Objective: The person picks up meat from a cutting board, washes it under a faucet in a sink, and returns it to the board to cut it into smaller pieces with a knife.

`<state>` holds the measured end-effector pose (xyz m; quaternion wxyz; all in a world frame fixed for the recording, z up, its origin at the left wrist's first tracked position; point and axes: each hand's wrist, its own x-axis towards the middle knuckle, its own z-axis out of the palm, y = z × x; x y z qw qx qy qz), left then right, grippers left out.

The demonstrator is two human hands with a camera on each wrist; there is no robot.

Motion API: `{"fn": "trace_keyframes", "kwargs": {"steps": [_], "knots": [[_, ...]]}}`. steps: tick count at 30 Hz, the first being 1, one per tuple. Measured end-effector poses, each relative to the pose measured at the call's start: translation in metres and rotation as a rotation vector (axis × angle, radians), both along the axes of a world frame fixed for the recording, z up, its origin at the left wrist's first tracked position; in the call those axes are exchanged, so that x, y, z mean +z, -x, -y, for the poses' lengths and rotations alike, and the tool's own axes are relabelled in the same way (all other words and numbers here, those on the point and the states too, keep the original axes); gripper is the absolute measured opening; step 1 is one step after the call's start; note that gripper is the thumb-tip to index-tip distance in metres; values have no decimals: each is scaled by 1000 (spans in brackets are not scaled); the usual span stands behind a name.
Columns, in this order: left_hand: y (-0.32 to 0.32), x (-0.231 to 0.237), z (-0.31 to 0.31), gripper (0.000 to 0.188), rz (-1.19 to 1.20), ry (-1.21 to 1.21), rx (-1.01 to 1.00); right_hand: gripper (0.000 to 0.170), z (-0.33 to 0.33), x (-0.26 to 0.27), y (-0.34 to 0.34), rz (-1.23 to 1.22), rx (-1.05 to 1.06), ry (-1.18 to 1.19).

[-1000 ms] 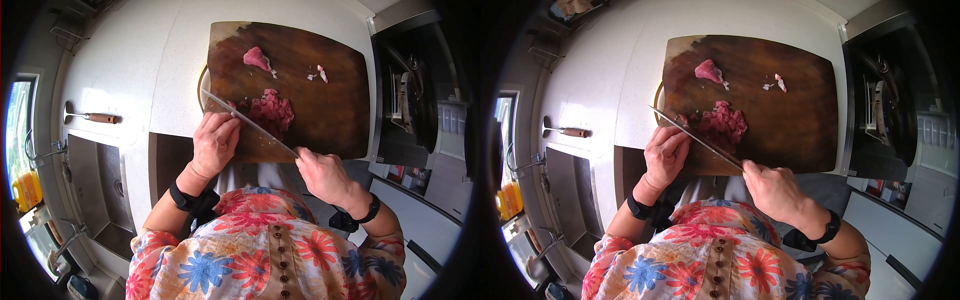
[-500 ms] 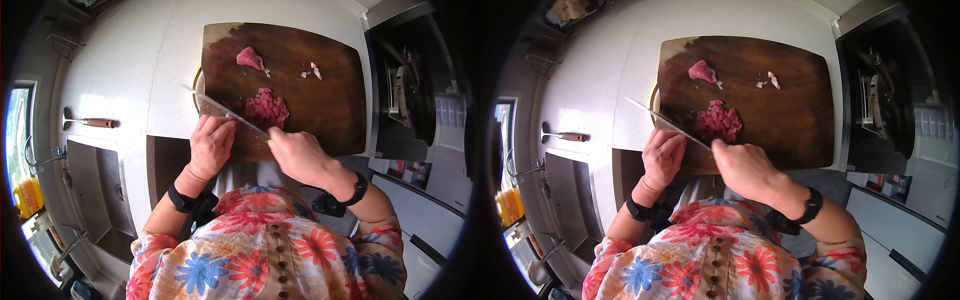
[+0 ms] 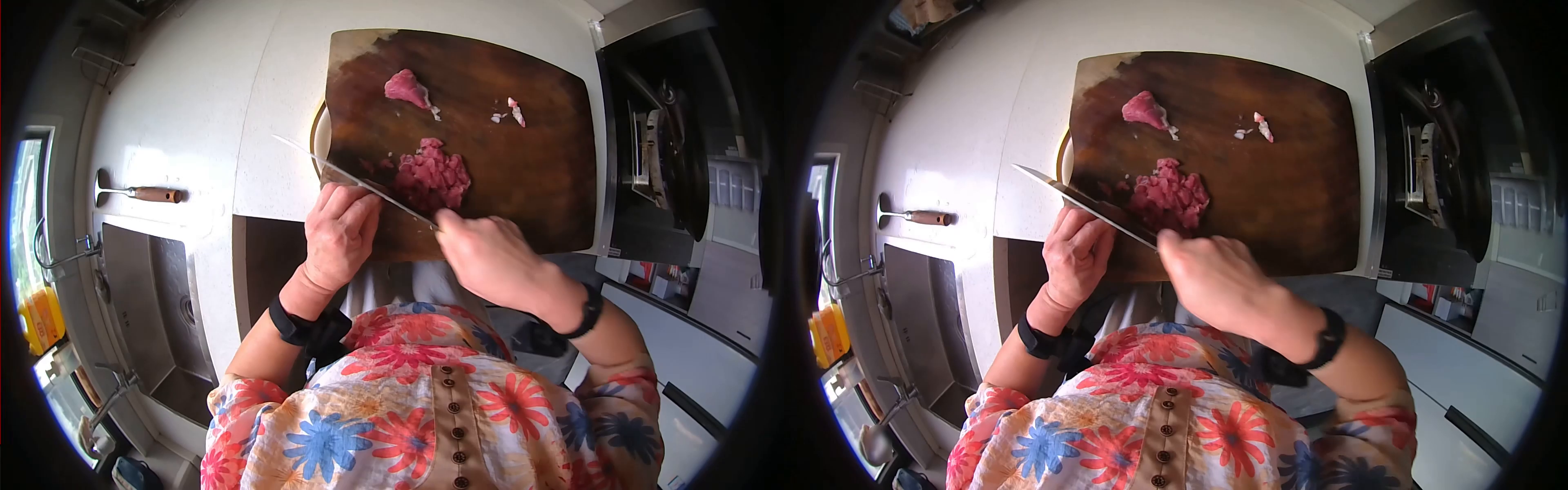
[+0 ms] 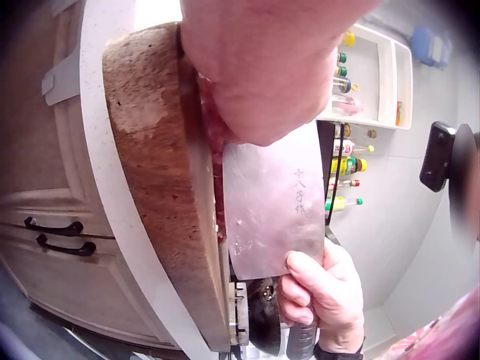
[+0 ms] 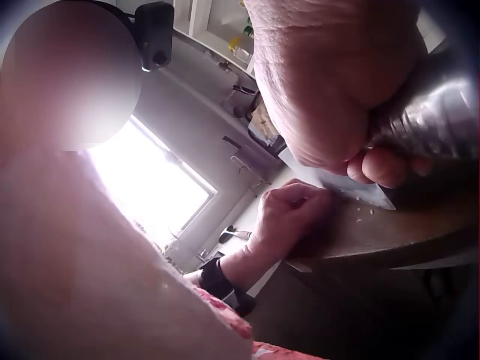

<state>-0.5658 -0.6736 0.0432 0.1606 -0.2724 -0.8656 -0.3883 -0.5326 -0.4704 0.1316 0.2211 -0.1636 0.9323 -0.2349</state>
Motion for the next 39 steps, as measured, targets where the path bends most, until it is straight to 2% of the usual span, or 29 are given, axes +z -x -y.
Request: {"fn": "trace_keyframes", "kwargs": {"steps": [1, 3, 7, 11, 17, 18, 23, 29, 31, 35, 39], "knots": [[0, 1, -1, 19, 1, 8, -7, 13, 10, -10, 8, -82, -25, 69], [1, 3, -2, 19, -8, 14, -12, 13, 25, -16, 19, -125, -6, 65], [-2, -1, -1, 18, 0, 10, 3, 14, 2, -16, 11, -123, -16, 93], [-3, -1, 0, 17, 18, -29, 22, 13, -21, -1, -9, -52, -49, 57], [-4, 1, 3, 20, 45, -49, 5, 14, -17, 6, -16, -3, -102, 82], [-6, 6, 5, 20, 73, -31, 15, 12, -7, -4, -17, 10, -36, 125], [-7, 6, -3, 15, 71, 12, 30, 13, -17, 7, -10, 117, -27, 62], [-8, 5, -4, 14, 76, 62, 31, 12, 21, -18, 28, -52, 2, 163], [-9, 5, -4, 14, 90, 33, 12, 14, 12, -17, 26, -17, 0, 209], [-5, 5, -3, 16, 57, -22, 5, 18, -13, -16, 3, 52, -140, 202], [-5, 6, -1, 20, 52, -12, 5, 17, -27, -8, -10, 5, -53, 129]]}}
